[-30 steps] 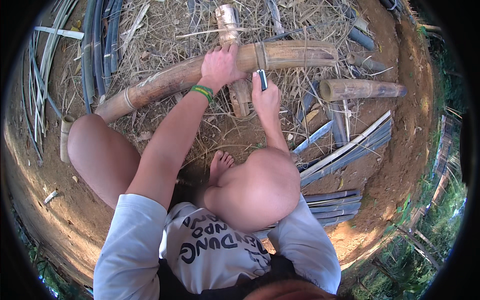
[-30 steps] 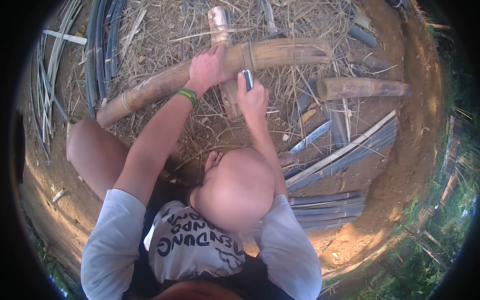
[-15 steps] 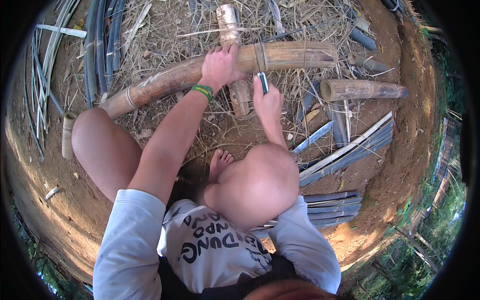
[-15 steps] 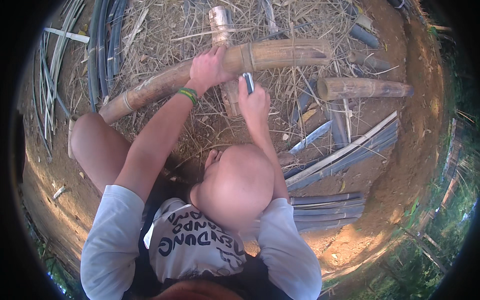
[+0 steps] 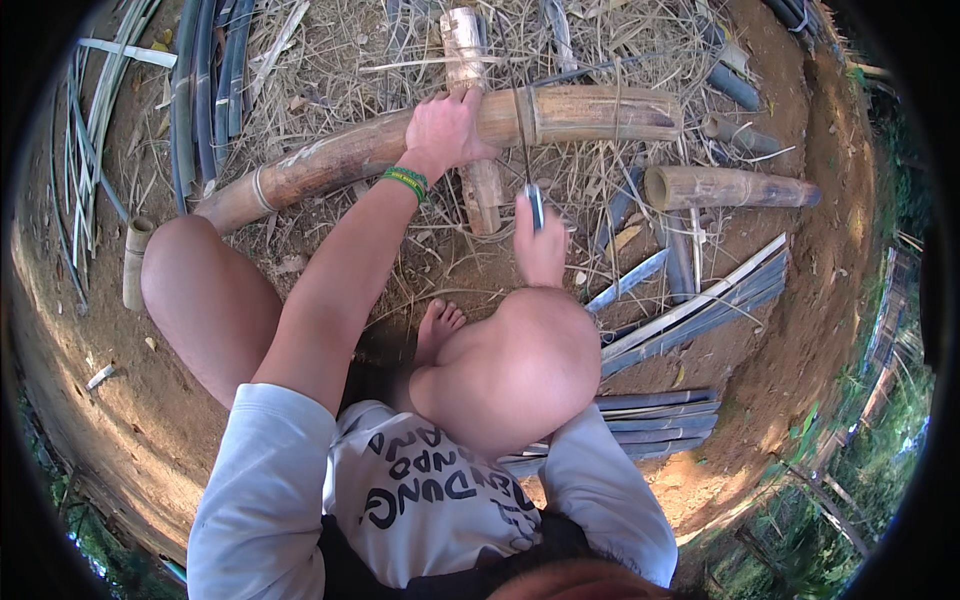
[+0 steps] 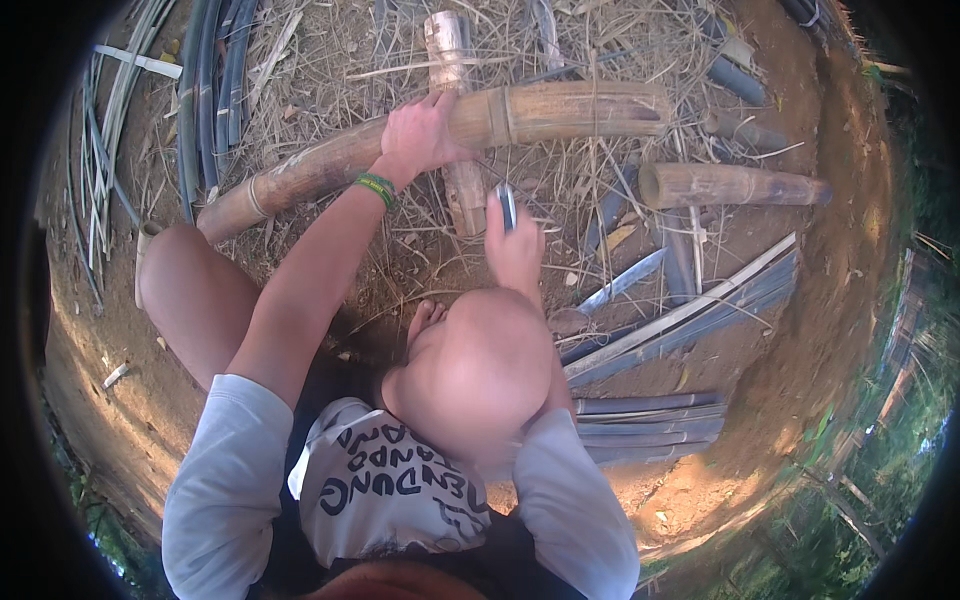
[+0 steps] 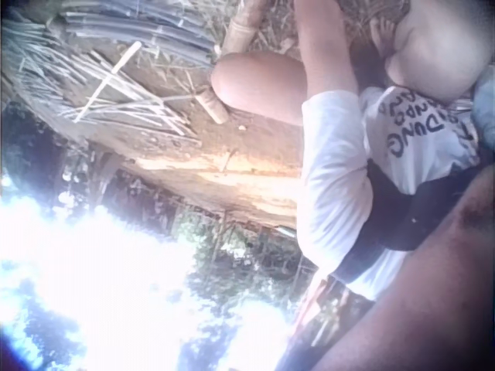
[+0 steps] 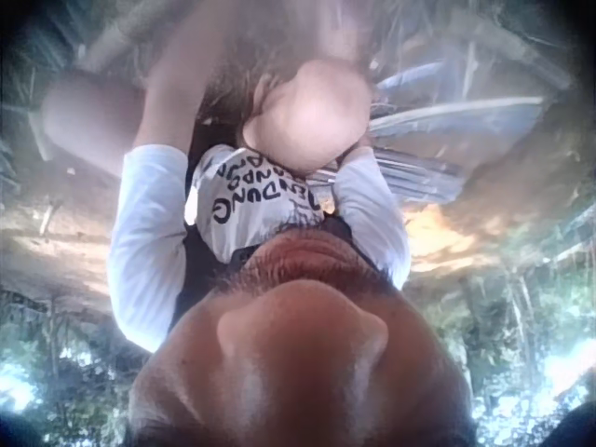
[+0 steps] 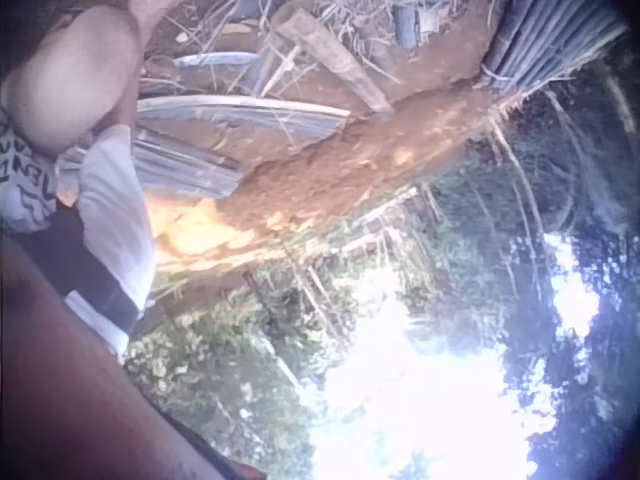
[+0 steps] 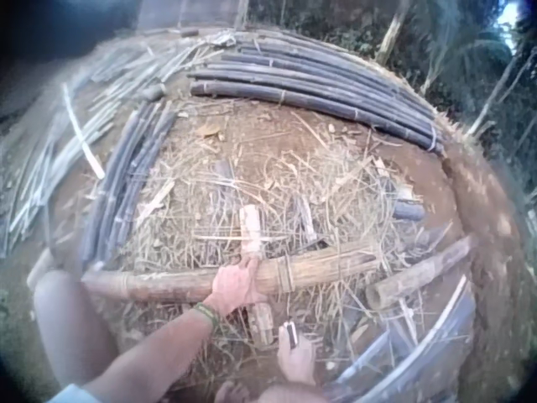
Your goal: The person saws through pieces of bamboo, moving them aside and handling different sections of the bamboo poles.
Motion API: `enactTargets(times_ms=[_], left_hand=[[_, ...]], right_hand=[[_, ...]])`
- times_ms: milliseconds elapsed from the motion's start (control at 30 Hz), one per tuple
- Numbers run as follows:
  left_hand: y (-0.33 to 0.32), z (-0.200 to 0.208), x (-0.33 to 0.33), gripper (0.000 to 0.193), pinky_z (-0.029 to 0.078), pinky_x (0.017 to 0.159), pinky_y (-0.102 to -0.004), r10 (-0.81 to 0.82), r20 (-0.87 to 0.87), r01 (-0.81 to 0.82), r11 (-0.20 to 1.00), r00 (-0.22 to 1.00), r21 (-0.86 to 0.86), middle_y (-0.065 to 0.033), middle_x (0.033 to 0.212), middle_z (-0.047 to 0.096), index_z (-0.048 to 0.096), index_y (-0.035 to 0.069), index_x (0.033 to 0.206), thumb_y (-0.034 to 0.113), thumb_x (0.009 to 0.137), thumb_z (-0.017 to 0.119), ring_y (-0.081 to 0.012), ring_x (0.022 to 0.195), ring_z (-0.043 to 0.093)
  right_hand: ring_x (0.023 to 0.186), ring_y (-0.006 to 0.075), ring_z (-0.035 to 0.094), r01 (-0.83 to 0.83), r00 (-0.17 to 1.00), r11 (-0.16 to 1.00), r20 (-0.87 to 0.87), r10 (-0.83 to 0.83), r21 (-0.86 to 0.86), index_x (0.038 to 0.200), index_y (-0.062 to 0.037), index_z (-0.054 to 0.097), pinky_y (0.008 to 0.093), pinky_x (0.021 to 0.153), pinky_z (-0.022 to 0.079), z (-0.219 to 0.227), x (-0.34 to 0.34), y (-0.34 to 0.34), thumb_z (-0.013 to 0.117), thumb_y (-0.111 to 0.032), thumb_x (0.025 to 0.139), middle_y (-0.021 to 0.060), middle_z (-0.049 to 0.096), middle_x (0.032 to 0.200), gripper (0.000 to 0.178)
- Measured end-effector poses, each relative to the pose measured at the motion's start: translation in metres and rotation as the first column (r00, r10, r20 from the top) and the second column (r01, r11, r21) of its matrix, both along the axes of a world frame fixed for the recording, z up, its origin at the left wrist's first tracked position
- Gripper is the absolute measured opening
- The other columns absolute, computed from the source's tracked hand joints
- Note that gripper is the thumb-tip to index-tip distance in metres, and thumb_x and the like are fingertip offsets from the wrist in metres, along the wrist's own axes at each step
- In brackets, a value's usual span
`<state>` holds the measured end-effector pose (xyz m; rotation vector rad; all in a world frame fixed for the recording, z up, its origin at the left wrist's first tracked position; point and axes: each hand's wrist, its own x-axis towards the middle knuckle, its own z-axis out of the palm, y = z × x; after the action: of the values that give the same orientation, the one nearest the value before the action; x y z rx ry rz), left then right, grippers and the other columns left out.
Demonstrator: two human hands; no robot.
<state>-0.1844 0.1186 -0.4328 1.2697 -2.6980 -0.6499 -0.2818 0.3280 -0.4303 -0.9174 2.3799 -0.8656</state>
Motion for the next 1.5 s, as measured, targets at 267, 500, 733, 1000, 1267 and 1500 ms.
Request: enactTargets(times_ms=[267, 500, 733, 1000, 1267, 1500], left_hand=[[0.003, -0.008, -0.009, 0.092, 0.056, 0.1, -0.0459, -0.021, -0.077, 0.015, 0.997, 0.997, -0.081, -0.0152, 0.12, 0.069, 0.059, 0.006, 0.13, 0.057, 0.06, 0.091, -0.035, 0.112, 0.069], [0.009, -0.017, -0.002, 0.089, 0.055, 0.099, -0.0463, -0.006, -0.103, -0.01, 0.988, 0.995, -0.151, -0.0138, 0.12, 0.069, 0.058, 0.005, 0.129, 0.052, 0.061, 0.092, -0.0343, 0.113, 0.068], [0.01, -0.017, -0.011, 0.086, 0.055, 0.1, -0.0462, -0.009, -0.115, -0.005, 0.993, 0.993, -0.122, -0.0132, 0.118, 0.07, 0.059, 0.006, 0.129, 0.047, 0.061, 0.092, -0.0343, 0.112, 0.068], [0.021, -0.03, -0.002, 0.088, 0.055, 0.1, -0.0455, 0.003, -0.155, -0.043, 0.965, 0.988, -0.258, -0.0139, 0.122, 0.068, 0.058, 0.007, 0.131, 0.049, 0.061, 0.092, -0.0351, 0.112, 0.068], [0.022, -0.022, 0.005, 0.096, 0.05, 0.106, -0.0449, 0.023, -0.113, -0.046, 0.978, 0.993, -0.202, -0.0129, 0.126, 0.065, 0.054, 0.002, 0.136, 0.048, 0.061, 0.094, -0.0329, 0.118, 0.063], [0.022, -0.027, -0.002, 0.094, 0.049, 0.106, -0.0451, 0.006, -0.18, -0.05, 0.97, 0.984, -0.239, -0.0128, 0.126, 0.066, 0.054, 0.002, 0.135, 0.048, 0.062, 0.092, -0.0334, 0.115, 0.064]], right_hand=[[0.079, 0.0534, 0.068, -0.058, 0.997, 0.997, -0.047, 0.056, -0.042, 0.087, 0.007, 0.071, 0.057, 0.069, 0.052, 0.001, -0.019, -0.048, 0.06, -0.045, 0.102, 0.033, 0.067, 0.075, 0.055], [0.083, 0.0526, 0.07, 0.094, 0.979, 0.996, 0.183, -0.093, 0.003, 0.089, 0.0077, 0.07, 0.0547, 0.071, 0.054, -0.021, 0.004, 0.071, 0.063, -0.046, 0.1, 0.0326, 0.068, 0.078, 0.056], [0.084, 0.0531, 0.066, -0.023, 0.996, 1.0, -0.081, 0.025, 0.016, 0.093, 0.0055, 0.071, 0.0535, 0.072, 0.051, 0.011, -0.018, -0.063, 0.06, -0.042, 0.103, 0.0322, 0.068, 0.086, 0.05], [0.081, 0.0554, 0.067, 0.088, 0.983, 0.985, 0.146, -0.11, 0.15, 0.086, 0.0072, 0.07, 0.0585, 0.074, 0.052, 0.007, 0.012, 0.066, 0.062, -0.045, 0.101, 0.0354, 0.067, 0.079, 0.055], [0.083, 0.0558, 0.068, -0.027, 0.998, 0.999, -0.055, 0.029, 0.035, 0.091, 0.0072, 0.072, 0.0575, 0.076, 0.053, 0.006, 0.001, -0.002, 0.063, -0.046, 0.1, 0.0341, 0.069, 0.083, 0.055], [0.082, 0.0558, 0.067, -0.055, 0.989, 0.998, -0.136, 0.058, 0.021, 0.088, 0.0084, 0.072, 0.0585, 0.075, 0.053, 0.01, -0.008, -0.022, 0.061, -0.045, 0.101, 0.0347, 0.068, 0.08, 0.056]])
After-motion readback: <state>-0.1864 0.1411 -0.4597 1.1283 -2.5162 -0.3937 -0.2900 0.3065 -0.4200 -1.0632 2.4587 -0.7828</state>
